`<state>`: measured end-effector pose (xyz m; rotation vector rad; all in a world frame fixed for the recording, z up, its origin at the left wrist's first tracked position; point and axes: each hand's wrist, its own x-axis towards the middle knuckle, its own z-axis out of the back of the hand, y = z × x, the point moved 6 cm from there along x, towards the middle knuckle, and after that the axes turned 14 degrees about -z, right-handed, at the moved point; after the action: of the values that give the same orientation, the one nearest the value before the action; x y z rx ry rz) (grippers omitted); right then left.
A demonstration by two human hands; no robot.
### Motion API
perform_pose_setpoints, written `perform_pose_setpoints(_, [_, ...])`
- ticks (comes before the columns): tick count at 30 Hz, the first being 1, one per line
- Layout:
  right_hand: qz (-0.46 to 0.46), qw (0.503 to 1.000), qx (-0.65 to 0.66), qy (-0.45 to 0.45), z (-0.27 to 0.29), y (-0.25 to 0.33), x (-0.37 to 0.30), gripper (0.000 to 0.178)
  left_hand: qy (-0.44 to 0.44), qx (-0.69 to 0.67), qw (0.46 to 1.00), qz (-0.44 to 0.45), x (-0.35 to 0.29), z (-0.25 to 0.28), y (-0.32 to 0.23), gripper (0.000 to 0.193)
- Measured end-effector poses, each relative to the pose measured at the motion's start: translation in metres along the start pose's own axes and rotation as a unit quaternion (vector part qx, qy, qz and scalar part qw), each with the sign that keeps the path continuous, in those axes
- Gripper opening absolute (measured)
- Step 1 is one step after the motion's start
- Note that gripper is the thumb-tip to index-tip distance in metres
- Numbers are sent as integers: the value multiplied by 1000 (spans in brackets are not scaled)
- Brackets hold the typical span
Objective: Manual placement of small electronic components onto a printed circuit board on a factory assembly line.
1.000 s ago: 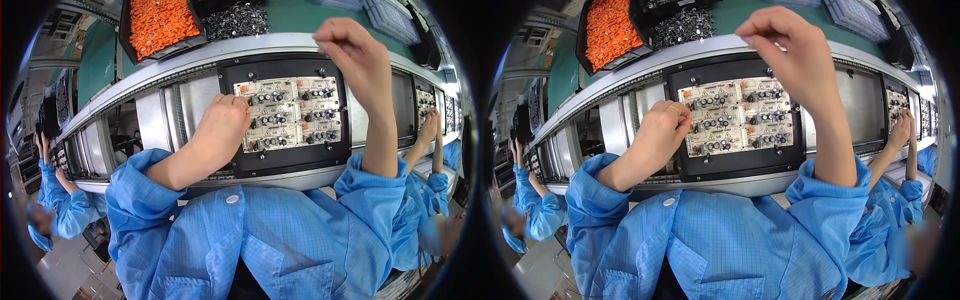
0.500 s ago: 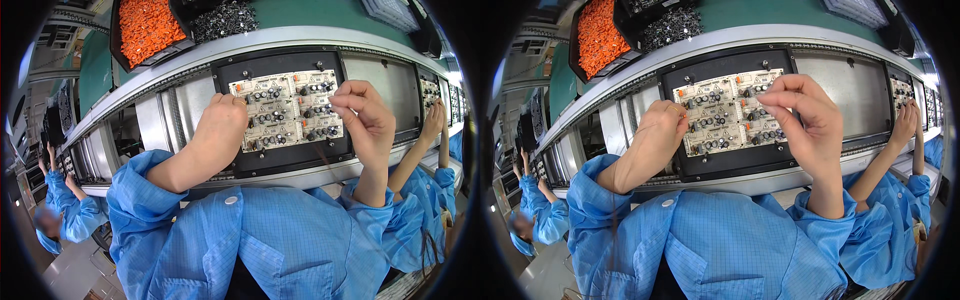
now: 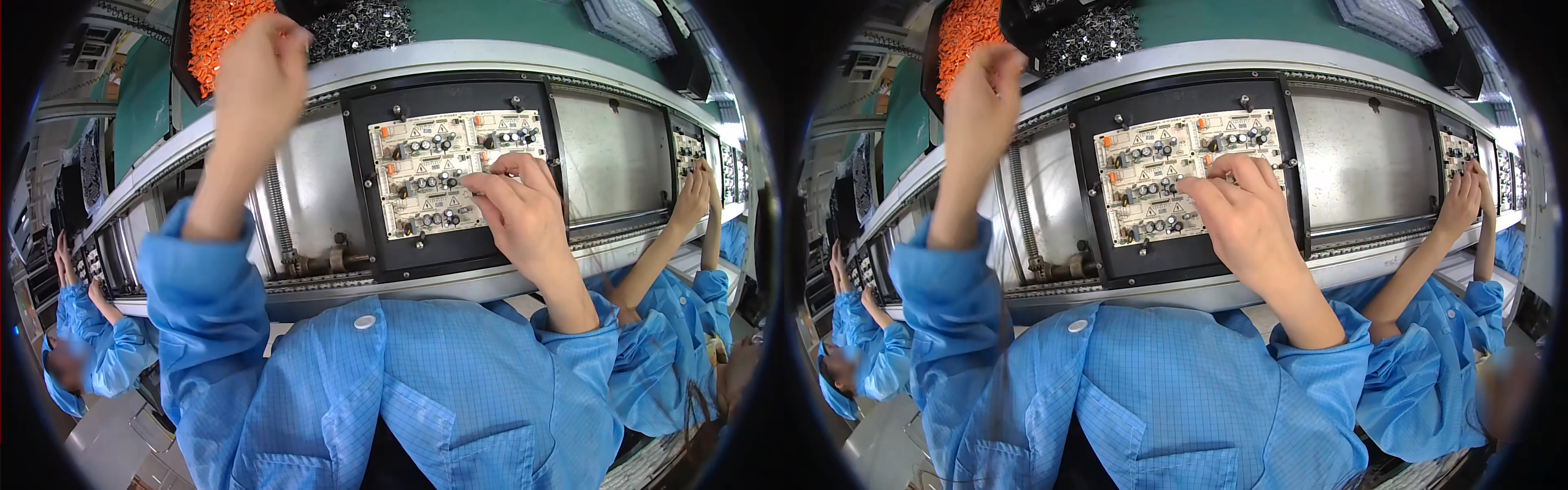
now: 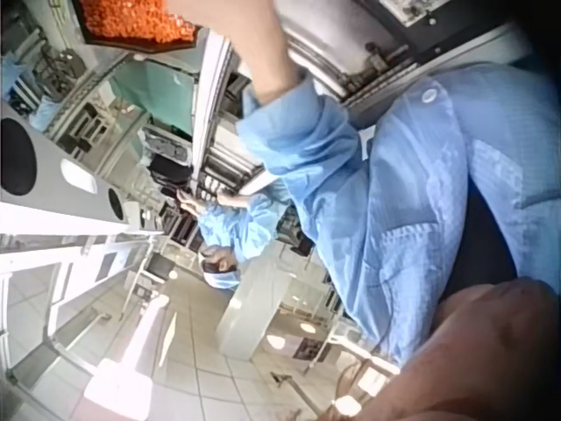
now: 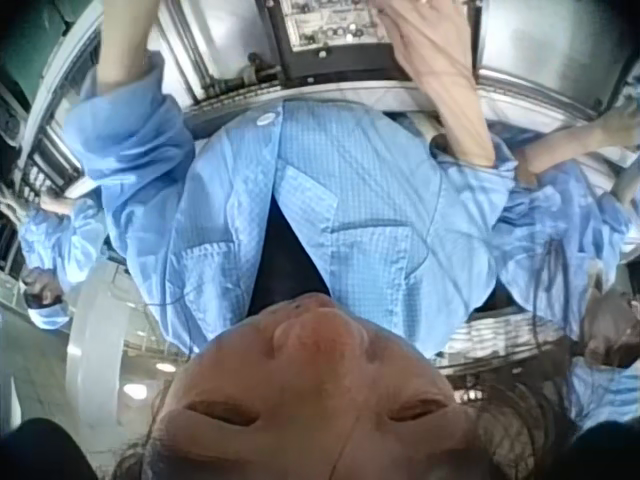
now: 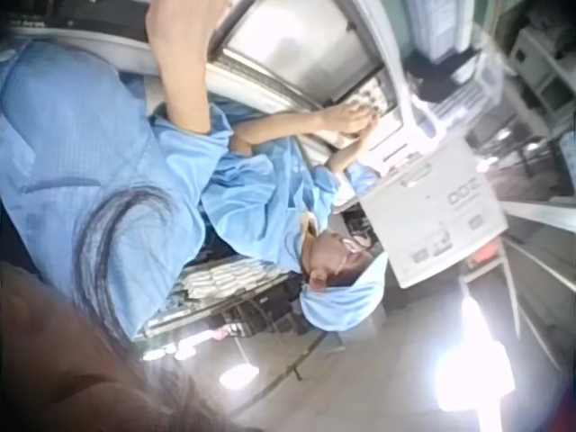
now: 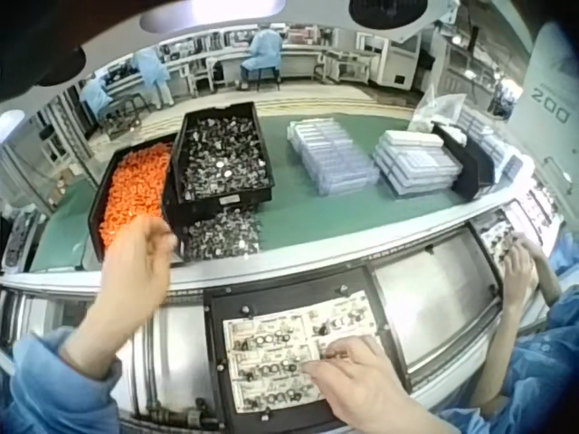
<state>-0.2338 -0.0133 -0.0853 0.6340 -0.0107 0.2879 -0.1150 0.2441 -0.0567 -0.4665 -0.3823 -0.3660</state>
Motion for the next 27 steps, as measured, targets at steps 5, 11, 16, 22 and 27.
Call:
perform_pose_setpoints(5, [49,995,-82,-3,-6,14,3,26,-32,246,966,-70,37,9,122,30])
perform_pose_setpoints(11, [57,991,-123,-2,-11,19,0,26,20,197,980,-3,52,23,109,25])
perform_pose_setpoints(16, [41,989,-144,-4,-14,18,-4,27,-71,168,983,-31,53,38,85,15])
perform_pose_setpoints(22, [22,991,-132,0,-11,20,-3,28,-89,143,985,-32,54,44,94,16])
perform_pose_setpoints(27, [14,993,-116,-6,-12,18,-5,28,-20,126,992,-20,54,35,91,16])
